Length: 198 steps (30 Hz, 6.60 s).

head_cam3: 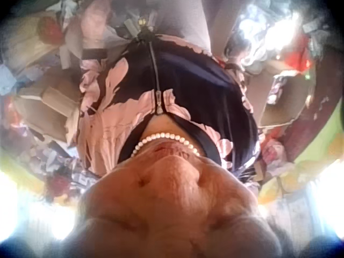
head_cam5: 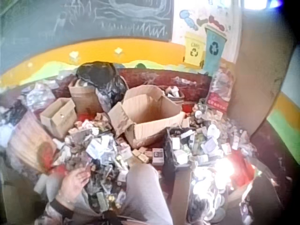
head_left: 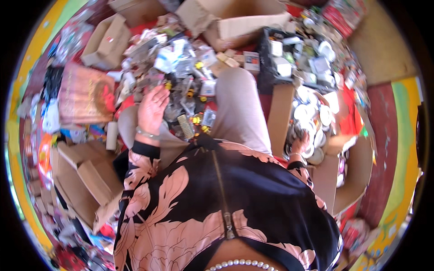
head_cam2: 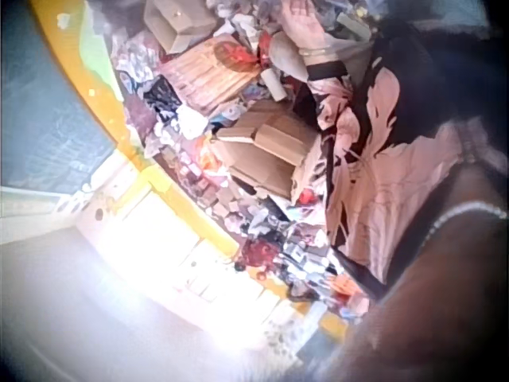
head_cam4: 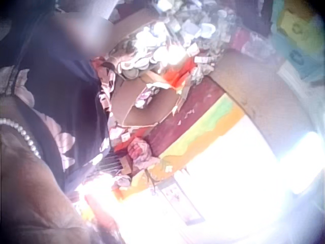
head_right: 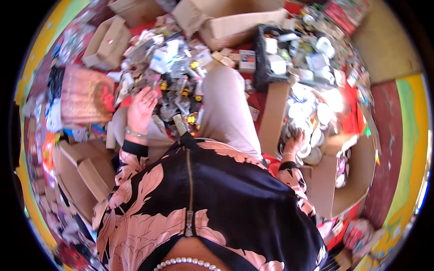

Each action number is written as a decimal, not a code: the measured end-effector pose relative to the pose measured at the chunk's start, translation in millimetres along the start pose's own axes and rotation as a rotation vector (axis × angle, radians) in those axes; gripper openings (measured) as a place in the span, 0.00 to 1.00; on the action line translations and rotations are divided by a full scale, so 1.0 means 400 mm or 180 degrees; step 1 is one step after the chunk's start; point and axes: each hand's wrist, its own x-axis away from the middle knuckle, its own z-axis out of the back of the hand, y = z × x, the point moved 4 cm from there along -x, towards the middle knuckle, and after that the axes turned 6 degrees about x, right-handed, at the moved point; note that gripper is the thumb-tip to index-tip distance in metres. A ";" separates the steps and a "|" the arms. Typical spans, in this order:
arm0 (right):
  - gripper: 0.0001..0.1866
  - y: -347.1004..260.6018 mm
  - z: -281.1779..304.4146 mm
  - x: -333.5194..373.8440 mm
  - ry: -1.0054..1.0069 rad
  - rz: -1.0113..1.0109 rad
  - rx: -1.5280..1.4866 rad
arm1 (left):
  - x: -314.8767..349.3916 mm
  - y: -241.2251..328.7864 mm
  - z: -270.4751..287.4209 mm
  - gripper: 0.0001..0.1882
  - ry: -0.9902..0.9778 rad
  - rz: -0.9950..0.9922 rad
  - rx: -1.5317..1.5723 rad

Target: The person sits on the floor surrounded by boxes and miscellaneous items. They pick up a small plastic bag, then a gold-colored metal container, and wipe it with a gray cloth. They then pick up a white circular lid and wipe it thoroughly with the cloth before placing it into a cardboard box.

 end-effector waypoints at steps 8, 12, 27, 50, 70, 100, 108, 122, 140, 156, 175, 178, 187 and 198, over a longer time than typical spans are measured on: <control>0.22 -0.156 0.104 -0.205 -0.1036 -0.1936 -0.4413 | 0.062 0.137 0.033 0.12 0.0806 -0.1149 0.0685; 0.23 -0.501 0.191 -0.320 -0.1558 -0.1651 -0.5028 | 0.081 0.224 0.034 0.14 0.1156 -0.1536 0.0770; 0.15 -1.377 -0.060 -0.139 -0.4807 -0.0464 -0.4689 | -0.202 0.274 0.181 0.16 0.2317 -0.1301 0.0189; 0.10 -1.425 -0.117 -0.084 -0.4946 -0.1123 -0.3686 | -0.538 0.000 0.631 0.50 0.1767 0.0934 -0.4996; 0.27 -1.378 0.041 -0.163 -0.3654 -0.0530 -0.5811 | -0.046 0.124 -0.238 0.41 -0.1559 -0.0212 0.1356; 0.22 -1.423 0.365 0.028 -0.1365 0.2979 -0.3267 | 0.207 0.073 -0.266 0.33 -0.1080 -0.0805 0.1103; 0.27 -1.412 0.353 0.165 -0.1098 0.4624 -0.2665 | 0.213 0.047 -0.185 0.27 -0.0783 -0.0617 0.1605; 0.28 -1.488 0.468 0.137 -0.1008 0.4516 -0.3145 | 0.217 0.040 -0.176 0.26 -0.0973 -0.0831 0.0773; 0.29 -1.453 0.362 0.179 -0.1411 0.4393 -0.3477 | 0.217 0.056 -0.223 0.24 -0.0519 -0.0784 0.1652; 0.26 -1.396 0.244 0.125 -0.4620 0.0345 -0.4624 | 0.201 0.139 -0.196 0.18 0.0298 -0.1988 0.0564; 0.15 -1.350 0.148 0.142 -0.5045 -0.0105 -0.4046 | 0.188 0.066 -0.257 0.19 -0.0812 -0.0992 0.0736; 0.15 -1.336 0.148 0.078 -0.4387 -0.0283 -0.3660 | 0.179 0.062 -0.225 0.19 -0.0860 -0.0829 0.0998; 0.36 -1.424 0.339 0.032 -0.3582 0.1361 -0.4588 | 0.206 0.079 -0.276 0.40 -0.1116 -0.1065 0.0532; 0.20 -1.442 0.427 0.175 -0.0676 0.4523 -0.3210 | 0.222 0.058 -0.280 0.37 -0.0770 -0.1274 0.0761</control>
